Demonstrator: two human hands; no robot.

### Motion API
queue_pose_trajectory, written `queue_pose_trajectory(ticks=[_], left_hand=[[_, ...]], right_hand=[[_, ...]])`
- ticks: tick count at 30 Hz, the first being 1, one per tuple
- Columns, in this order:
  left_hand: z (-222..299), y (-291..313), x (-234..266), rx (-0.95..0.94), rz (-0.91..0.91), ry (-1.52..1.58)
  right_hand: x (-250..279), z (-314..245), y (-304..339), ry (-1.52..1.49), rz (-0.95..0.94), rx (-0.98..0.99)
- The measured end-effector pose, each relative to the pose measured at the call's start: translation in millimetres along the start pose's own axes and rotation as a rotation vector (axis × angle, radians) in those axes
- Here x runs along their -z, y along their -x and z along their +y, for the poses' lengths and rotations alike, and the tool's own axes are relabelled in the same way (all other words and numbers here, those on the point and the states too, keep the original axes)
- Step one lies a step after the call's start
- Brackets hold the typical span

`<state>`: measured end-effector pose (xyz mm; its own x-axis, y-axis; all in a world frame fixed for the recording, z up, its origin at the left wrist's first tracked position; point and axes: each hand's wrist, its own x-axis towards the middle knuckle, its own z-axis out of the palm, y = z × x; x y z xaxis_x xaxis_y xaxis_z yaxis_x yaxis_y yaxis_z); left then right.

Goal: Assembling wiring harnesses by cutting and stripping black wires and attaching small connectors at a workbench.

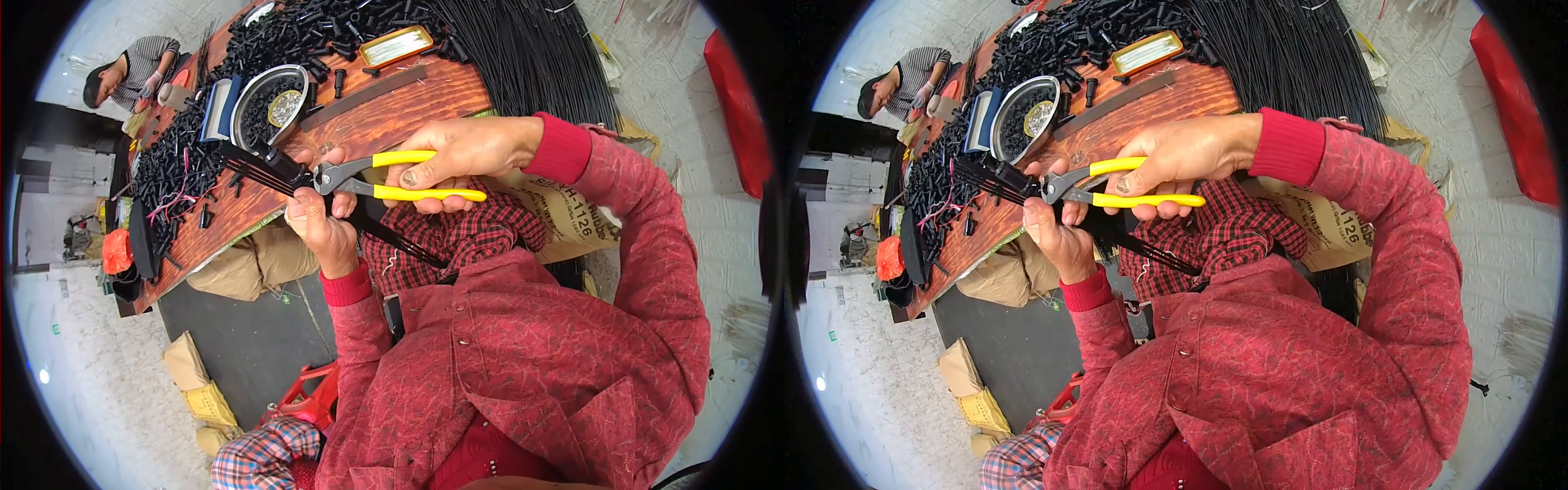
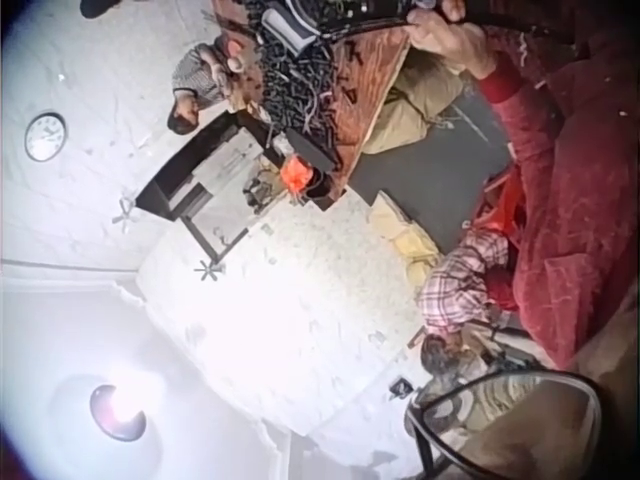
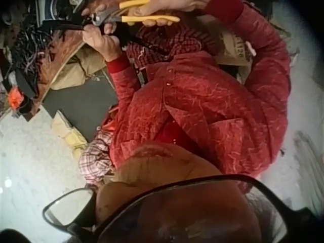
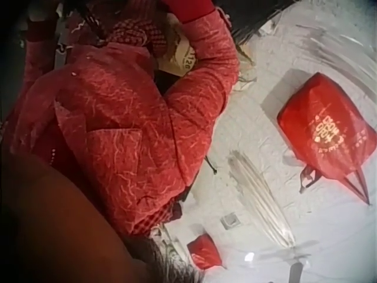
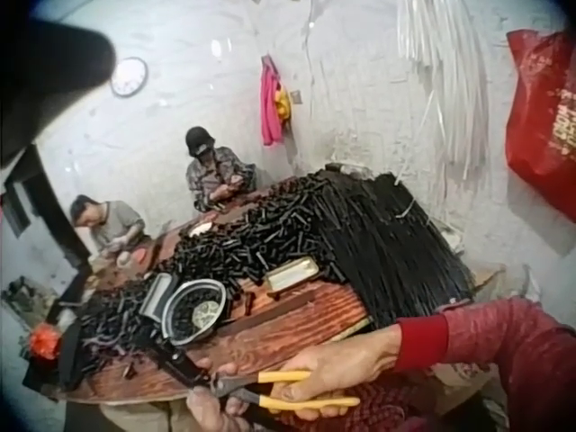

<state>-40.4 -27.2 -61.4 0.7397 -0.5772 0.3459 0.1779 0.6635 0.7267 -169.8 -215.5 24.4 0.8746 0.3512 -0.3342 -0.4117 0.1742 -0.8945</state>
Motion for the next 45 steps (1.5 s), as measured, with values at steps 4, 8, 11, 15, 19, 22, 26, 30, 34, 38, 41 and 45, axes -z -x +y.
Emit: queue_pose_trajectory(ticks=[4, 8, 11, 15, 19, 22, 26, 30, 34, 38, 41, 45], left_hand=[[0.6, 0.7, -3.6, -0.024, 0.012, -0.036], [0.6, 1.6, -5.8, -0.032, 0.017, -0.027], [3.2, 3.9, -4.2, -0.015, 0.015, -0.027], [2.3, 5.9, -3.2, -0.019, 0.007, -0.004], [2.2, 7.2, 0.2, -0.001, -0.005, 0.051], [3.3, 6.7, -1.6, -0.005, -0.010, 0.035], [5.1, 5.9, -6.4, 0.005, -0.028, 0.073], [6.3, 7.5, -6.1, -0.017, 0.006, -0.023], [7.6, 6.9, -7.7, -0.015, 0.023, -0.011], [6.1, 3.5, -11.8, 0.004, -0.028, 0.021], [5.2, 4.9, -13.1, 0.008, 0.002, 0.014], [5.1, 4.0, -11.0, 0.005, -0.024, 0.020]], right_hand=[[-1.0, -3.8, 3.9, 0.028, -0.013, -0.016], [-6.6, 3.9, 5.3, -0.114, -0.052, 0.000], [-14.4, 9.2, 5.0, -0.254, -0.122, -0.019], [-21.1, 14.2, 5.8, -0.386, -0.152, -0.023], [-25.8, 16.8, 6.7, -0.362, -0.120, -0.004], [-18.8, 25.1, 3.4, -0.329, -0.139, 0.025], [-8.3, 53.8, -15.1, -0.230, -0.203, 0.129], [-12.3, 36.4, -0.7, -0.109, -0.106, 0.108], [-6.4, 19.4, 10.7, 0.035, 0.013, 0.094], [5.1, 5.8, 14.2, 0.099, -0.002, 0.070], [8.2, -3.9, 13.3, 0.165, -0.043, 0.032], [7.8, -12.7, 13.7, 0.182, -0.041, 0.001]])
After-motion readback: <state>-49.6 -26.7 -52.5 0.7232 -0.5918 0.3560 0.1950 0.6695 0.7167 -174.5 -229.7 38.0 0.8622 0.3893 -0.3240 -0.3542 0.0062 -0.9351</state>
